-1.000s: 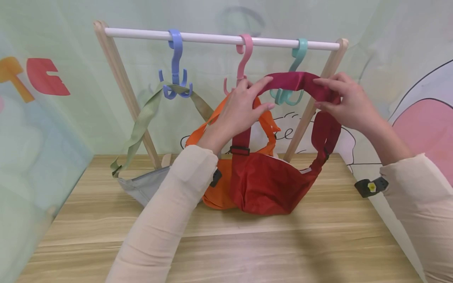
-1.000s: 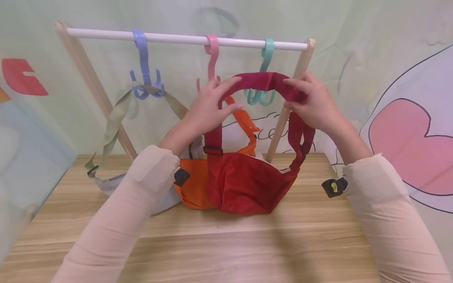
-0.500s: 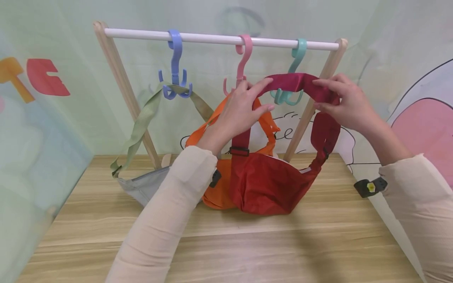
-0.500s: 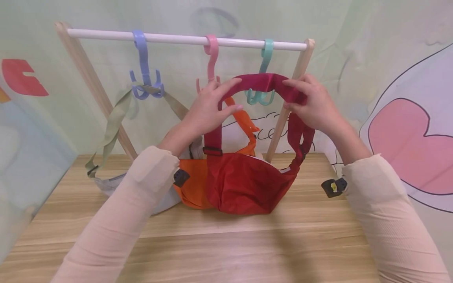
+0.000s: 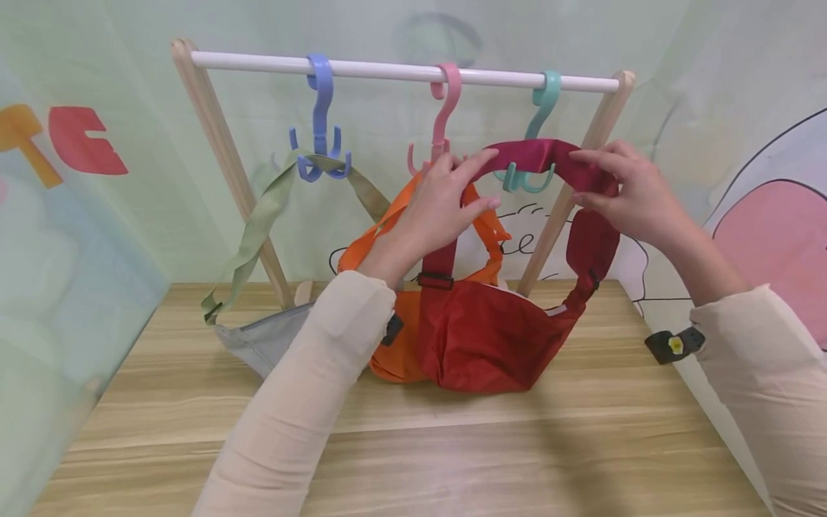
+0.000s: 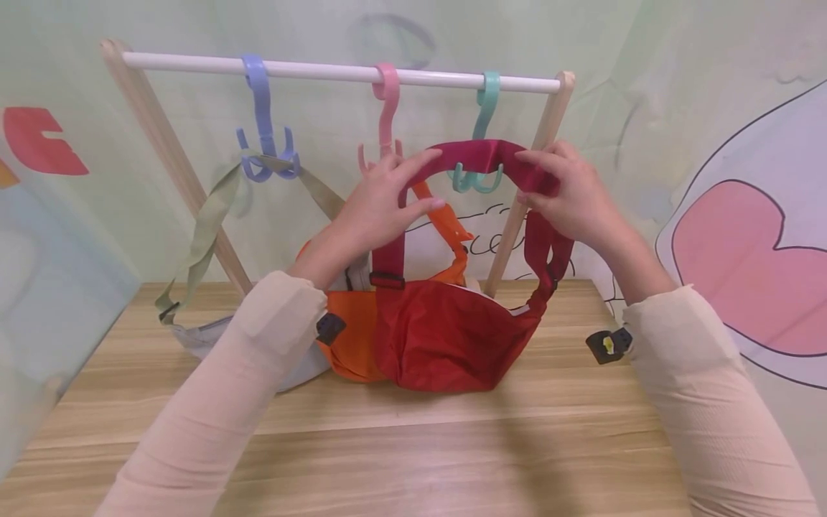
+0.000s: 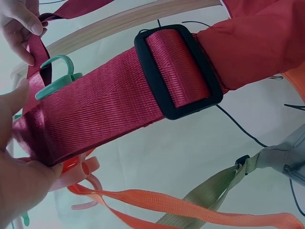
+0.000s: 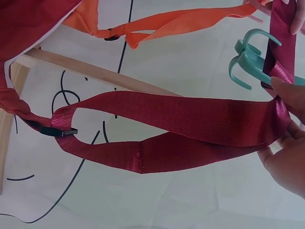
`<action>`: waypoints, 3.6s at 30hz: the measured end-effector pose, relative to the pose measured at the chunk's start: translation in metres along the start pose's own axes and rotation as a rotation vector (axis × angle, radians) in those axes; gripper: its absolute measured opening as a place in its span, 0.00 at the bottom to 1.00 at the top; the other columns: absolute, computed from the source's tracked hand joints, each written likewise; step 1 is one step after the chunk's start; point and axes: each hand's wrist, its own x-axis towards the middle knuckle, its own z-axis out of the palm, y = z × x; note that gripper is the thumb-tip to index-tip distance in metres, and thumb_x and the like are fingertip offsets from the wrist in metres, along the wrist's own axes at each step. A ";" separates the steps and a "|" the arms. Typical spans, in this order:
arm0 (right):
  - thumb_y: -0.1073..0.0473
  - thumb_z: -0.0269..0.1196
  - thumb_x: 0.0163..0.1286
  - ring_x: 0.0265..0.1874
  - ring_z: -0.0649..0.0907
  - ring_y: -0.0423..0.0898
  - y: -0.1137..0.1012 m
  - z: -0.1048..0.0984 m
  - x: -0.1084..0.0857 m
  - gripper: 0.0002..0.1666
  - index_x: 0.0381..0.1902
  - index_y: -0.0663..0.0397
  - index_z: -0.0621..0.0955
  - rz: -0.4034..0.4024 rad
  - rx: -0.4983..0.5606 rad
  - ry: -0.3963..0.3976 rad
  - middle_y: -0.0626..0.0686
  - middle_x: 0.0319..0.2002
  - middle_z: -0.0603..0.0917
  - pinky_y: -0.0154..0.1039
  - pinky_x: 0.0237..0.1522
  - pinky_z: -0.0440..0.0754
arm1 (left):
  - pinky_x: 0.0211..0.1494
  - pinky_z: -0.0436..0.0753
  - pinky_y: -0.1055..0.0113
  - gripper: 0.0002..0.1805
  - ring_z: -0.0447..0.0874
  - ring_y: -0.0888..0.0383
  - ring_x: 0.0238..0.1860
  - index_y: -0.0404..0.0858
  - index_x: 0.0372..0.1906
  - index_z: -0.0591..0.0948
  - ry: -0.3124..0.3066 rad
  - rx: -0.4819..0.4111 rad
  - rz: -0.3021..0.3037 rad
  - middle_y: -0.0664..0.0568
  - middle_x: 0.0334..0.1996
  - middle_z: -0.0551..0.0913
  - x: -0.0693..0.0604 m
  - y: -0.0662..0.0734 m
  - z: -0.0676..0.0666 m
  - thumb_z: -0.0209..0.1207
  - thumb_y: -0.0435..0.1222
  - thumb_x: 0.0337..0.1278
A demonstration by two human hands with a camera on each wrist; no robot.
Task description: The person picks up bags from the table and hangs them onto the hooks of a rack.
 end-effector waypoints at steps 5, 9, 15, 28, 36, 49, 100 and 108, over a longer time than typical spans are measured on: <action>0.68 0.64 0.58 0.35 0.68 0.50 0.001 0.001 0.000 0.30 0.60 0.59 0.72 -0.001 0.001 -0.005 0.58 0.44 0.69 0.26 0.28 0.67 | 0.43 0.73 0.66 0.36 0.66 0.56 0.48 0.50 0.69 0.59 -0.014 -0.014 -0.008 0.45 0.47 0.68 -0.001 0.000 0.001 0.59 0.46 0.56; 0.67 0.64 0.57 0.36 0.68 0.51 0.003 0.002 0.000 0.30 0.60 0.59 0.72 -0.011 -0.005 0.000 0.58 0.44 0.69 0.26 0.28 0.67 | 0.47 0.73 0.63 0.36 0.66 0.56 0.50 0.51 0.69 0.58 -0.033 -0.013 -0.021 0.45 0.51 0.67 -0.002 -0.001 0.002 0.58 0.48 0.56; 0.66 0.65 0.58 0.37 0.68 0.52 0.004 0.003 -0.002 0.30 0.60 0.58 0.72 -0.005 -0.001 0.002 0.59 0.44 0.70 0.24 0.27 0.68 | 0.49 0.70 0.61 0.36 0.66 0.57 0.49 0.53 0.69 0.58 -0.038 -0.004 -0.018 0.46 0.48 0.68 -0.003 -0.001 0.003 0.57 0.50 0.56; 0.65 0.64 0.59 0.39 0.70 0.51 0.006 0.003 -0.004 0.31 0.61 0.56 0.70 0.025 0.005 -0.022 0.58 0.45 0.69 0.22 0.27 0.70 | 0.42 0.70 0.65 0.37 0.68 0.58 0.38 0.51 0.69 0.59 -0.041 -0.026 -0.007 0.47 0.44 0.68 -0.004 -0.003 0.006 0.58 0.49 0.55; 0.67 0.65 0.57 0.37 0.71 0.51 0.008 0.006 -0.006 0.31 0.60 0.58 0.71 0.005 0.004 -0.014 0.58 0.43 0.70 0.21 0.27 0.69 | 0.40 0.72 0.68 0.37 0.68 0.58 0.43 0.51 0.69 0.58 -0.052 -0.016 -0.010 0.47 0.46 0.68 -0.005 -0.004 0.009 0.58 0.50 0.55; 0.69 0.65 0.56 0.36 0.71 0.50 0.010 0.009 -0.007 0.31 0.59 0.58 0.72 -0.010 0.006 -0.003 0.58 0.43 0.70 0.21 0.27 0.68 | 0.37 0.72 0.69 0.38 0.69 0.57 0.42 0.51 0.70 0.56 -0.072 -0.037 -0.032 0.46 0.48 0.67 -0.007 -0.005 0.014 0.58 0.50 0.55; 0.70 0.63 0.56 0.42 0.73 0.57 0.019 0.021 -0.007 0.34 0.62 0.58 0.68 0.004 0.024 -0.061 0.60 0.45 0.70 0.52 0.37 0.76 | 0.53 0.71 0.64 0.40 0.63 0.55 0.56 0.51 0.70 0.56 -0.129 -0.085 -0.005 0.44 0.55 0.65 -0.009 -0.016 0.032 0.59 0.50 0.54; 0.72 0.63 0.55 0.43 0.72 0.57 0.020 0.023 -0.008 0.35 0.63 0.59 0.68 -0.017 0.046 -0.062 0.61 0.45 0.70 0.56 0.41 0.74 | 0.55 0.70 0.63 0.39 0.60 0.53 0.59 0.51 0.70 0.57 -0.105 -0.089 0.015 0.43 0.58 0.62 -0.011 -0.017 0.035 0.60 0.49 0.54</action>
